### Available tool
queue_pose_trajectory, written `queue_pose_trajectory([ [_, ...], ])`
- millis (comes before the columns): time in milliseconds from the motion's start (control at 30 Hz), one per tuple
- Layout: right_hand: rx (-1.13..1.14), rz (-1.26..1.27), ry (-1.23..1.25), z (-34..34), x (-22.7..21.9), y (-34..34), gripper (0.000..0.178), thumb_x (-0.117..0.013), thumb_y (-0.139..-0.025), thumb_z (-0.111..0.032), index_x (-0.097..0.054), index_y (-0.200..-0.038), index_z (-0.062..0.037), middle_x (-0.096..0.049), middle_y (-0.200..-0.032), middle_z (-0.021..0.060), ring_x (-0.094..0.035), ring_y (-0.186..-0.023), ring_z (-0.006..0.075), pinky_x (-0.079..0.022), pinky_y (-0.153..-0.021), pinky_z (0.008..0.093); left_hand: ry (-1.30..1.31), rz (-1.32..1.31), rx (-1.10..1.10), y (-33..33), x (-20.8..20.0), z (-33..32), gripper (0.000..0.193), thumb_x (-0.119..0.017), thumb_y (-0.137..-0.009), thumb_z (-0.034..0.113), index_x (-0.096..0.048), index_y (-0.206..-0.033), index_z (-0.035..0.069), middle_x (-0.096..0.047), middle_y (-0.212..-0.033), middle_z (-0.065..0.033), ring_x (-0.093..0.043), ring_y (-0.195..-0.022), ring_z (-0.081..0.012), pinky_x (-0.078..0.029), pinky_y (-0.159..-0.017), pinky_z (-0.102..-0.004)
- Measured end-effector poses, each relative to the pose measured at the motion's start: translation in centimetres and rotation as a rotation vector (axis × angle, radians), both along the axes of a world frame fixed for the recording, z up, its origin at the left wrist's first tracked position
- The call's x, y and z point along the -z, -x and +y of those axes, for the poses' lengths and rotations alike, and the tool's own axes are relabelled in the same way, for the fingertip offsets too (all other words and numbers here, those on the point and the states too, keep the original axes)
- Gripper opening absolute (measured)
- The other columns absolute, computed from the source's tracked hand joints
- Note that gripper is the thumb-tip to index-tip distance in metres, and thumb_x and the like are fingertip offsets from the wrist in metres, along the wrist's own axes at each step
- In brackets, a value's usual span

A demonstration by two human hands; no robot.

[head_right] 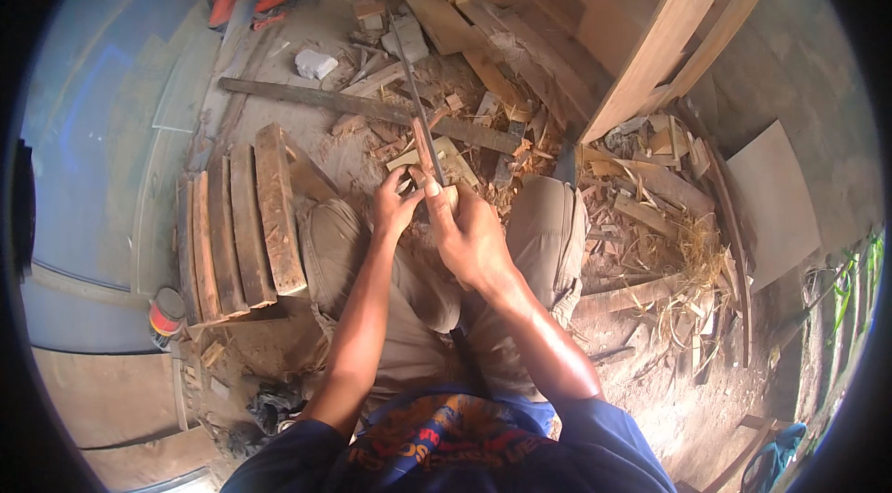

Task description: The person assembles a wooden structure by first filing a small wooden piece, then arranging several wooden planks into a frame. They use a hammer to secure the pieces together, adjusting the alignment as needed.

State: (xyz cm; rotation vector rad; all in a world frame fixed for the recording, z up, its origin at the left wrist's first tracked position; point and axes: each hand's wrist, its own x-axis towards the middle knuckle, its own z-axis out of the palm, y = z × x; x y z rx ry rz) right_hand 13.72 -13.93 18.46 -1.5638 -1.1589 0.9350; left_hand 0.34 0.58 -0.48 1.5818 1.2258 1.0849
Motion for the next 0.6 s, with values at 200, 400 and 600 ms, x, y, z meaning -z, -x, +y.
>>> queue_pose_trajectory([
  [200, -0.002, 0.049, -0.499, -0.7, -2.7, 0.7, 0.030, -0.061, -0.101, -0.022, -0.057, -0.107, 0.0065, -0.051, -0.051, 0.0070, -0.053, -0.048, 0.0119, -0.042, -0.049, 0.0302, 0.002, 0.091, -0.067, 1.2, -0.2, 0.1, 0.068, -0.088, -0.078, 0.015, -0.057, -0.135, -0.006, -0.066, -0.128, -0.0243, -0.069, -0.110, -0.0301, -0.057, -0.089, -0.0392],
  [400, -0.052, -0.131, -0.095, 1.9, 3.9, 0.2, 0.049, -0.057, -0.103, -0.039, -0.055, -0.097, 0.0092, -0.061, -0.064, 0.0195, -0.065, -0.060, 0.0215, -0.047, -0.055, 0.0400, 0.007, -0.026, -0.016, 1.3, 0.6, 0.3, 0.066, -0.087, -0.077, 0.015, -0.058, -0.132, -0.008, -0.068, -0.124, -0.0238, -0.069, -0.109, -0.0279, -0.056, -0.088, -0.0371],
  [600, -0.146, 0.449, 0.106, 1.4, 4.7, -0.7, 0.045, -0.053, -0.104, -0.046, -0.053, -0.090, -0.0036, -0.049, -0.061, 0.0015, -0.047, -0.047, 0.0156, -0.041, -0.046, 0.0320, 0.011, -0.055, 0.073, 0.1, -2.2, -0.9, 0.058, -0.083, -0.080, 0.008, -0.059, -0.129, -0.008, -0.070, -0.120, -0.0202, -0.069, -0.103, -0.0220, -0.056, -0.084, -0.0348],
])
